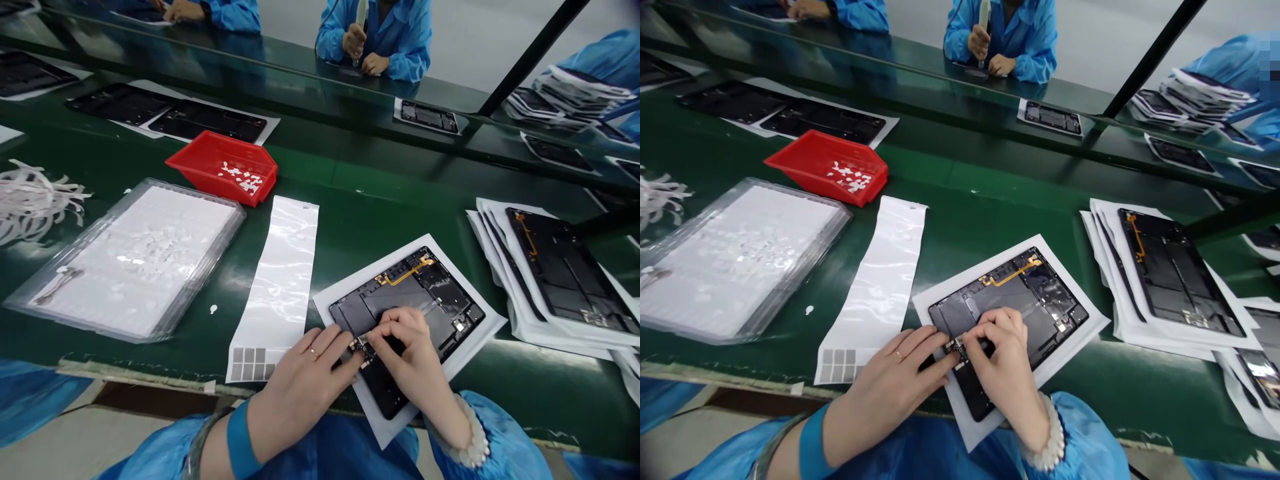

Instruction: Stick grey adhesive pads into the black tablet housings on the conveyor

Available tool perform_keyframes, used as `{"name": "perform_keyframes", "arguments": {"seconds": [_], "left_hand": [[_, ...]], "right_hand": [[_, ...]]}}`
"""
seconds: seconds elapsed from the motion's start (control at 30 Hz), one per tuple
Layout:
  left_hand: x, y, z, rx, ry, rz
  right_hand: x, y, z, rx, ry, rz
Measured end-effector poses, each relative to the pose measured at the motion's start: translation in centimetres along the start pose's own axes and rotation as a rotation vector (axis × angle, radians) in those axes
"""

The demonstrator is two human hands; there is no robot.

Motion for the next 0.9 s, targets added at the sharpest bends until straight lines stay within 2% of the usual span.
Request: {"name": "perform_keyframes", "arguments": {"seconds": [0.9], "left_hand": [[-0.14, -0.09, 0.28, 0.035, 0.019, -0.024]], "right_hand": [[-0.03, 0.07, 0.27, -0.028, 0.061, 0.023]]}}
Point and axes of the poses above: each hand's wrist, its own y-axis away from the middle knuckle, its own z-axis out of the palm, x = y × z, the point moved 3 cm from there along -y, towards the middle knuckle, and after that the axes turned 4 degrees about y, right-handed, at the moved point
